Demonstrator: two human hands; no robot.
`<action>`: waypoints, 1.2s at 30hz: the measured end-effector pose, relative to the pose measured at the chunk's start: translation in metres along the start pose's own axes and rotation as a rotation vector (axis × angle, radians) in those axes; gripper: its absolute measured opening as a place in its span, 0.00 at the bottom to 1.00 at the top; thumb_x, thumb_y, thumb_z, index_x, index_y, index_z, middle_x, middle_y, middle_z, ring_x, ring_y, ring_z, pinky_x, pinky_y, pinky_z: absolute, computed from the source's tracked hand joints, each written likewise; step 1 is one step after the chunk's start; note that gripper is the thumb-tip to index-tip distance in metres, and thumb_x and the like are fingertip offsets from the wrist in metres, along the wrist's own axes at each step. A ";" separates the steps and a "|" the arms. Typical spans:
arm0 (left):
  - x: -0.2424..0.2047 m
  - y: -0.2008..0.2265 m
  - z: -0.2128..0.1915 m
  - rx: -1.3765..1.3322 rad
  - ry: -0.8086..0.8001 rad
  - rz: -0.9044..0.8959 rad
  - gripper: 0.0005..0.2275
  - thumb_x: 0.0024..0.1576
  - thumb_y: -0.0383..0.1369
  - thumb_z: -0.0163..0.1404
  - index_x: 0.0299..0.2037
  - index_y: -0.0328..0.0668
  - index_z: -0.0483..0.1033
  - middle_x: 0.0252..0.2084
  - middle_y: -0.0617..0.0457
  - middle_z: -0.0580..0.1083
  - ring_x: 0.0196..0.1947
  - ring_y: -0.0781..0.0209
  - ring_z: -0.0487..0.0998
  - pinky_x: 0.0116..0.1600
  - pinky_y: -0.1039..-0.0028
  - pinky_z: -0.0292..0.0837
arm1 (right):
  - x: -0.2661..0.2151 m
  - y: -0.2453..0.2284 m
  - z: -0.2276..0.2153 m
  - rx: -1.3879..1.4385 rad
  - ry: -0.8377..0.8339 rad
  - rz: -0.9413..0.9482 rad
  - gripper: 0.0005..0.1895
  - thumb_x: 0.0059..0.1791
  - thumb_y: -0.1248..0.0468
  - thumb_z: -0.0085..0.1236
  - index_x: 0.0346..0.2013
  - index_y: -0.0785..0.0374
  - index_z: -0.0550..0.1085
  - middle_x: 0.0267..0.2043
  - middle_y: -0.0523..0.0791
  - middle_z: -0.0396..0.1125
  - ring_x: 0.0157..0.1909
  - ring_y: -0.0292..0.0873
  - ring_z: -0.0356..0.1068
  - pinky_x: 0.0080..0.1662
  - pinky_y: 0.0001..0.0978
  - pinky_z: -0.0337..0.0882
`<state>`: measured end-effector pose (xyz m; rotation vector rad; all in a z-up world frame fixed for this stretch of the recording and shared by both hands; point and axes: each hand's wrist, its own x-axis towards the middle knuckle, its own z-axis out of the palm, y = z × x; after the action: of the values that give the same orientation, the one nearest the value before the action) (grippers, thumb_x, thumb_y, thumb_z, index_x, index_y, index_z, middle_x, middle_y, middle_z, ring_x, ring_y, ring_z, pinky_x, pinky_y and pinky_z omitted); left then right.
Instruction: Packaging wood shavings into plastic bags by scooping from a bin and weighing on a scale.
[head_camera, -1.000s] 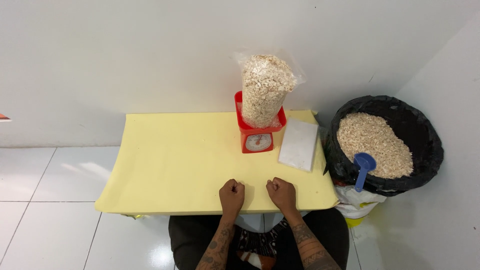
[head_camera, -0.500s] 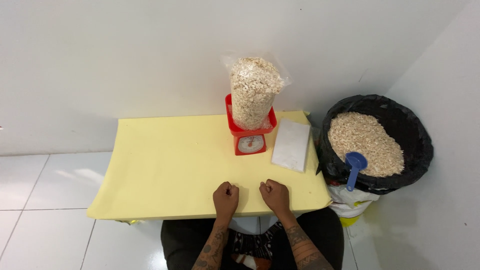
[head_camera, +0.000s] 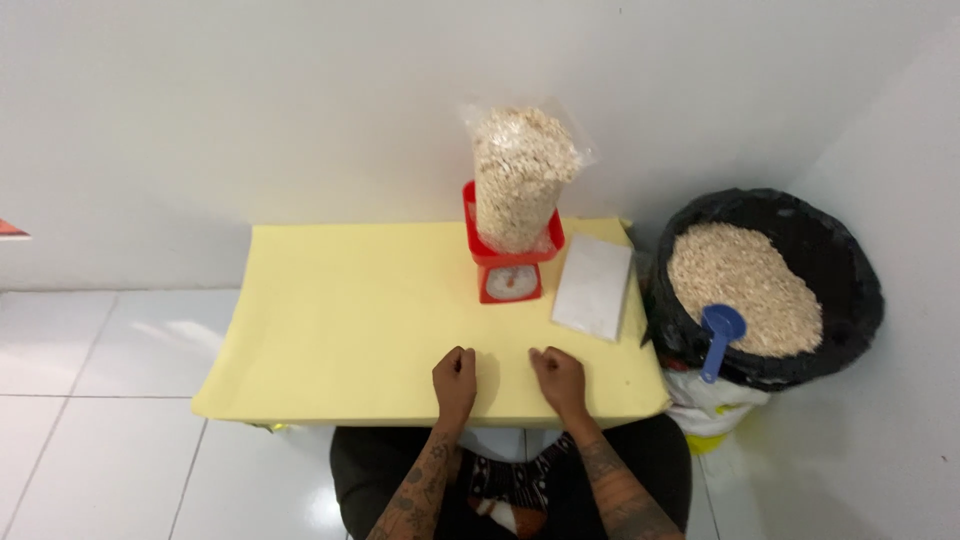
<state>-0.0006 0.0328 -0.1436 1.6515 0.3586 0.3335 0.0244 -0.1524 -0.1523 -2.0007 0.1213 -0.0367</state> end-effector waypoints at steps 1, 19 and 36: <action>0.013 0.006 -0.002 0.004 0.004 0.006 0.16 0.62 0.29 0.45 0.20 0.47 0.61 0.15 0.57 0.59 0.22 0.70 0.56 0.29 0.74 0.56 | 0.008 -0.010 -0.003 0.007 -0.001 -0.005 0.21 0.49 0.55 0.58 0.17 0.59 0.65 0.13 0.46 0.57 0.22 0.42 0.56 0.31 0.36 0.58; 0.162 0.224 0.043 -0.271 -0.143 -0.084 0.43 0.59 0.64 0.43 0.69 0.28 0.52 0.68 0.31 0.58 0.70 0.39 0.59 0.60 0.54 0.70 | 0.111 -0.224 -0.053 0.681 0.043 0.122 0.48 0.57 0.31 0.21 0.77 0.65 0.43 0.78 0.61 0.34 0.79 0.65 0.36 0.71 0.62 0.48; 0.158 0.240 0.048 -0.296 -0.309 -0.017 0.42 0.54 0.64 0.54 0.66 0.34 0.62 0.66 0.32 0.62 0.71 0.36 0.58 0.66 0.50 0.61 | 0.121 -0.230 -0.059 0.729 -0.043 0.010 0.33 0.55 0.43 0.48 0.65 0.62 0.57 0.66 0.54 0.49 0.74 0.69 0.41 0.61 0.83 0.49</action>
<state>0.1725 0.0317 0.0910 1.3806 0.0846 0.1073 0.1557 -0.1226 0.0777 -1.2725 0.0747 -0.0266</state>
